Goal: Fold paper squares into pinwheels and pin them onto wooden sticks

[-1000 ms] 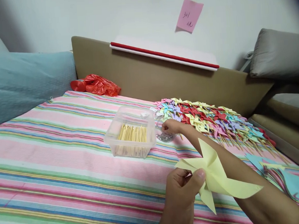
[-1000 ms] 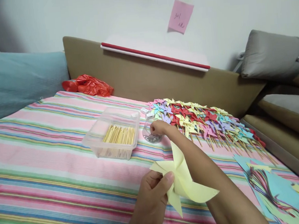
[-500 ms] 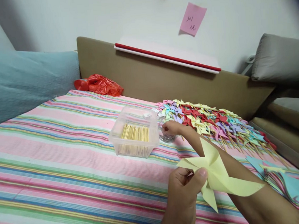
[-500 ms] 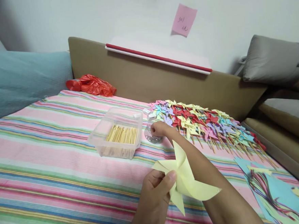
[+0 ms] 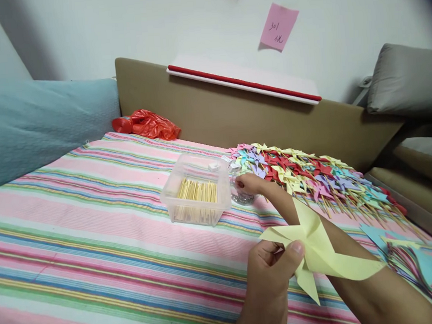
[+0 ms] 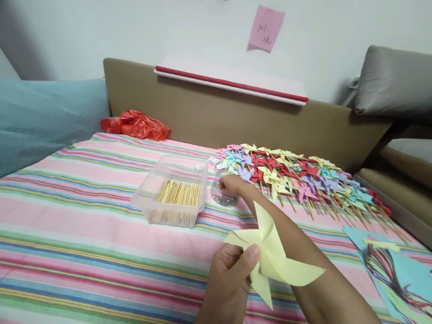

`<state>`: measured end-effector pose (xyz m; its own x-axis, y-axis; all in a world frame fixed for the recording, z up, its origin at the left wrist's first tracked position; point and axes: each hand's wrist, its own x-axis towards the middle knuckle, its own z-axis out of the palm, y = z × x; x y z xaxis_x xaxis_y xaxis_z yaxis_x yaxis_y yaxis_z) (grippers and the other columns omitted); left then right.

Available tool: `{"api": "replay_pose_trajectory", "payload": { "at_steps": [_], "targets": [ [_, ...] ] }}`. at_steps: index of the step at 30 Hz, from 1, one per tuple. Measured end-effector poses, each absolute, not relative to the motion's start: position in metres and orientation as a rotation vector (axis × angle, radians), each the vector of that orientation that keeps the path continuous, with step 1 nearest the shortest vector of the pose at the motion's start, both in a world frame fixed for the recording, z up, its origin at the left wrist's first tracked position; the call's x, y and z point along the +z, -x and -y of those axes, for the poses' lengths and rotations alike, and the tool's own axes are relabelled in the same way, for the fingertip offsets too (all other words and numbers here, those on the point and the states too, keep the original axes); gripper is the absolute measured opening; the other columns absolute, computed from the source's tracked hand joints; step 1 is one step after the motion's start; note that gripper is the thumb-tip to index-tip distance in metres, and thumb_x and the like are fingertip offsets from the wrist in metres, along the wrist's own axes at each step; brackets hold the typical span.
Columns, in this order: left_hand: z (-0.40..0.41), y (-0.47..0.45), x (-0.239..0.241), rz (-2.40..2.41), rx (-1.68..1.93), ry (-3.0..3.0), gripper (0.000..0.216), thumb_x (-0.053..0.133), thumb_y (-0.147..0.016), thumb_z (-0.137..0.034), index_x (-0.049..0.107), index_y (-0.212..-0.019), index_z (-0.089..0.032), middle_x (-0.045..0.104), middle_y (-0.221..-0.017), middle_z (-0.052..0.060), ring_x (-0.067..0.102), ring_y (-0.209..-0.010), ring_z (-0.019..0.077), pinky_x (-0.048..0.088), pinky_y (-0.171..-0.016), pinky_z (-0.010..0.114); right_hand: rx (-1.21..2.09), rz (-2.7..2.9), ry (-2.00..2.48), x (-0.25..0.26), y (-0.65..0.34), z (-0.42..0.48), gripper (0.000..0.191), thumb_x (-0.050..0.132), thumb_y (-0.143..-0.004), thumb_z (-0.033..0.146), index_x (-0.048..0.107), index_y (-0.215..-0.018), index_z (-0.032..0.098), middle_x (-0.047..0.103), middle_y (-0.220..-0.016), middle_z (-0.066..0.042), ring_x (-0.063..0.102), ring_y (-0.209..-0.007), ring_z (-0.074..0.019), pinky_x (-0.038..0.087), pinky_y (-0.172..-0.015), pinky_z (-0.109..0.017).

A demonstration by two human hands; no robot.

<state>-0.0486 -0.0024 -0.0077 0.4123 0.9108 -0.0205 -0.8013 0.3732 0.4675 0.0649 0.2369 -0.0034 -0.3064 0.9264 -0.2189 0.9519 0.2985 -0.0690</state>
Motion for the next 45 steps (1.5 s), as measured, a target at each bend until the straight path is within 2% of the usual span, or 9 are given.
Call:
{"api": "replay_pose_trajectory", "payload": {
  "at_steps": [5,9,15,21,25,30,34,39,45],
  "targets": [
    [0.001,0.044,-0.01,-0.304,1.125,-0.448,0.031,0.083,-0.078,-0.037,0.08,-0.093,-0.011,0.075,-0.08,0.009,0.066,-0.072,0.0161,0.048,-0.07,0.027,-0.364,-2.479,-1.804,-0.006,-0.065,-0.238,0.033,0.062,-0.097,0.036,0.062,-0.124,0.018,0.064,-0.125,-0.009,0.066,-0.105,-0.0229,0.057,-0.089,-0.043],
    [-0.001,0.039,-0.015,-0.349,1.127,-0.443,0.029,0.084,-0.076,-0.037,0.079,-0.084,-0.01,0.072,-0.073,0.007,0.058,-0.062,0.0108,0.041,-0.059,0.023,-0.449,-2.588,-1.931,-0.004,-0.066,-0.241,0.029,0.062,-0.097,0.035,0.064,-0.119,0.017,0.066,-0.12,-0.008,0.067,-0.1,-0.0206,0.058,-0.086,-0.041],
    [-0.008,0.042,-0.011,-0.408,1.155,-0.439,0.03,0.087,-0.072,-0.038,0.077,-0.08,-0.011,0.072,-0.071,0.006,0.058,-0.058,0.0106,0.045,-0.059,0.023,-0.641,-2.86,-2.437,0.017,-0.102,-0.197,0.02,0.067,-0.09,0.033,0.066,-0.103,0.019,0.071,-0.098,-0.006,0.068,-0.088,-0.0191,0.056,-0.083,-0.037],
    [-0.018,0.065,0.016,-0.48,1.299,-0.507,0.028,0.091,-0.067,-0.032,0.077,-0.082,-0.013,0.076,-0.082,0.006,0.07,-0.077,0.014,0.054,-0.07,0.02,-1.351,-2.751,-2.926,-0.009,-0.164,-0.072,0.037,0.077,-0.072,0.052,0.067,-0.087,0.019,0.074,-0.08,-0.006,0.074,-0.079,-0.0244,0.06,-0.075,-0.038],
    [-0.032,0.066,0.029,-0.576,1.461,-0.594,0.027,0.091,-0.066,-0.025,0.077,-0.086,-0.013,0.078,-0.091,0.005,0.071,-0.083,0.0127,0.056,-0.078,0.018,-1.83,-2.528,-3.155,-0.041,-0.179,-0.027,0.045,0.082,-0.065,0.058,0.066,-0.083,0.019,0.073,-0.074,-0.005,0.076,-0.076,-0.0248,0.062,-0.078,-0.042],
    [-0.048,0.056,0.034,-0.682,1.587,-0.622,0.023,0.089,-0.069,-0.024,0.077,-0.085,-0.011,0.078,-0.09,0.005,0.07,-0.078,0.0114,0.055,-0.069,0.016,-2.12,-2.452,-3.178,-0.044,-0.179,-0.034,0.048,0.084,-0.06,0.06,0.065,-0.08,0.02,0.072,-0.07,-0.004,0.076,-0.075,-0.0244,0.063,-0.079,-0.044],
    [-0.054,0.068,0.031,-0.663,1.793,-0.585,0.021,0.088,-0.069,-0.021,0.078,-0.086,-0.013,0.078,-0.092,0.004,0.071,-0.085,0.0127,0.056,-0.077,0.017,-1.959,-2.674,-3.023,-0.015,-0.159,-0.086,0.037,0.079,-0.07,0.051,0.066,-0.084,0.02,0.074,-0.078,-0.005,0.075,-0.081,-0.0223,0.062,-0.081,-0.04],
    [-0.053,0.093,0.031,-0.672,1.892,-0.595,0.02,0.084,-0.075,-0.023,0.078,-0.093,-0.016,0.078,-0.096,0.004,0.071,-0.093,0.0143,0.057,-0.084,0.019,-1.39,-2.911,-2.82,0.013,-0.108,-0.171,0.015,0.076,-0.077,0.03,0.068,-0.08,0.018,0.073,-0.086,-0.003,0.07,-0.087,-0.0193,0.057,-0.085,-0.036],
    [-0.052,0.104,0.032,-0.696,1.888,-0.547,0.024,0.086,-0.073,-0.026,0.079,-0.092,-0.014,0.078,-0.098,0.006,0.07,-0.096,0.0166,0.057,-0.084,0.021,-0.969,-2.91,-2.673,0.009,-0.072,-0.211,0.016,0.069,-0.091,0.03,0.067,-0.085,0.015,0.071,-0.091,-0.003,0.068,-0.089,-0.0179,0.054,-0.087,-0.04]
  ]
}}
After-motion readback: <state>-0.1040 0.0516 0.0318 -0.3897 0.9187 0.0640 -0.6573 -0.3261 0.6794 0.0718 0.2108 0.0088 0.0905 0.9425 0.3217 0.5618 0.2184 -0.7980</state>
